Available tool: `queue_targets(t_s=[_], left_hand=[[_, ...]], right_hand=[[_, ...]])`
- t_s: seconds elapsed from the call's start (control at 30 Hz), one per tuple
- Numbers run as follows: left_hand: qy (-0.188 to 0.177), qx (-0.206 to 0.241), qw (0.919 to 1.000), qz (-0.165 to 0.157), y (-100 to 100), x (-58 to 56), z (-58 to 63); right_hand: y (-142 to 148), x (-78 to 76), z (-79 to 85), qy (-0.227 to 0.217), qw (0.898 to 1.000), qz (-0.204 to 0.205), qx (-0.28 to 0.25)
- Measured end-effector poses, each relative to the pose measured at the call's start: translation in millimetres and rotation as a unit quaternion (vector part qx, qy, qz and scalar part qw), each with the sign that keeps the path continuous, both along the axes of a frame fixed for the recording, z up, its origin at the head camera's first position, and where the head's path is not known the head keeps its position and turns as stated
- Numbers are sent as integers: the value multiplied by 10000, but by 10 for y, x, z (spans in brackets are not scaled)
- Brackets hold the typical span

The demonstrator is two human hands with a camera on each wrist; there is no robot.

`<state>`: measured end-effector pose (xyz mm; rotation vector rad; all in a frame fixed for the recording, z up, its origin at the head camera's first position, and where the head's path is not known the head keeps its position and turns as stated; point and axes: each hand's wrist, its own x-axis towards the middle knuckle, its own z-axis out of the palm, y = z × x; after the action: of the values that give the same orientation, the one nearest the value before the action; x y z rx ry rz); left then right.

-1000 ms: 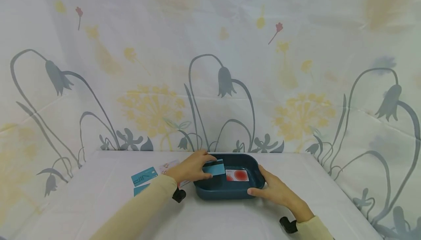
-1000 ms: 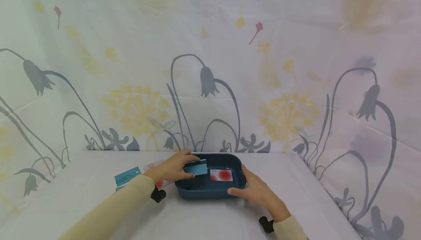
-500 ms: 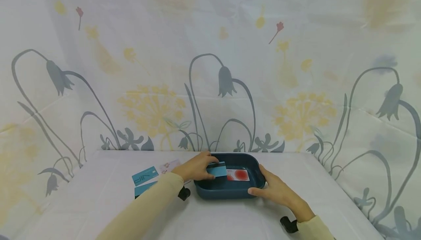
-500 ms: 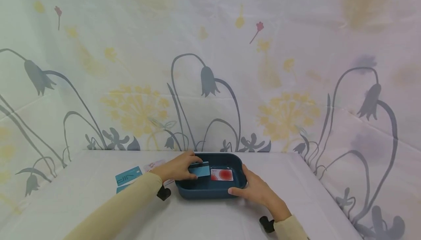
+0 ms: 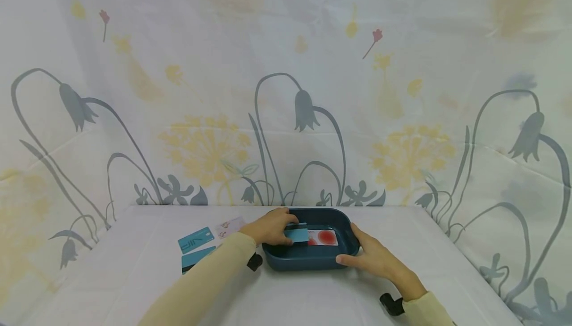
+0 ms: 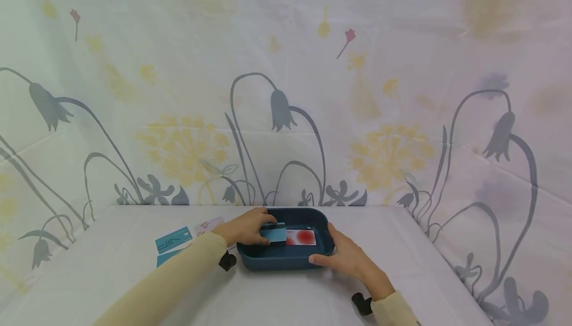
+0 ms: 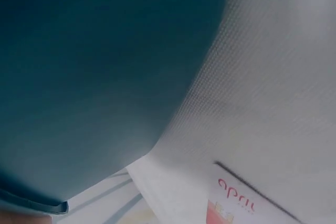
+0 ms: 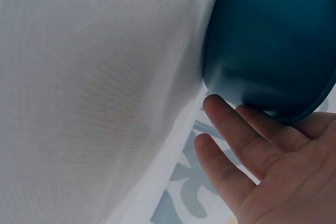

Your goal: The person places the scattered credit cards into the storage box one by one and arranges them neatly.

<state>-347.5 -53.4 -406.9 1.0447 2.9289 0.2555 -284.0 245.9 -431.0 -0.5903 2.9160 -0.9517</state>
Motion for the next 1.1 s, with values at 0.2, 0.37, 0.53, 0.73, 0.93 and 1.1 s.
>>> queue_targets(t_s=[0.2,0.37,0.53,0.73,0.93,1.1], left_hand=[[32,-259,9997,10,26,-19,4],[-105,-442,9989,107,55,-36,-11],[-179,-652,9975,196,82,-43,-4],[-116,-828,9962,247,101,-57,-29],[-94,-948,9951,269,115,-47,-31],[-99,-952,9951,267,115,-32,-23]], right_hand=[[-2,0,6,1,10000,-25,36],[-8,7,9,-23,10000,-12,11],[-10,10,12,-7,10000,17,-12],[-19,13,19,-28,10000,-38,-17],[-22,16,16,-80,9999,-71,-17],[-20,14,17,-82,9999,-52,-42]])
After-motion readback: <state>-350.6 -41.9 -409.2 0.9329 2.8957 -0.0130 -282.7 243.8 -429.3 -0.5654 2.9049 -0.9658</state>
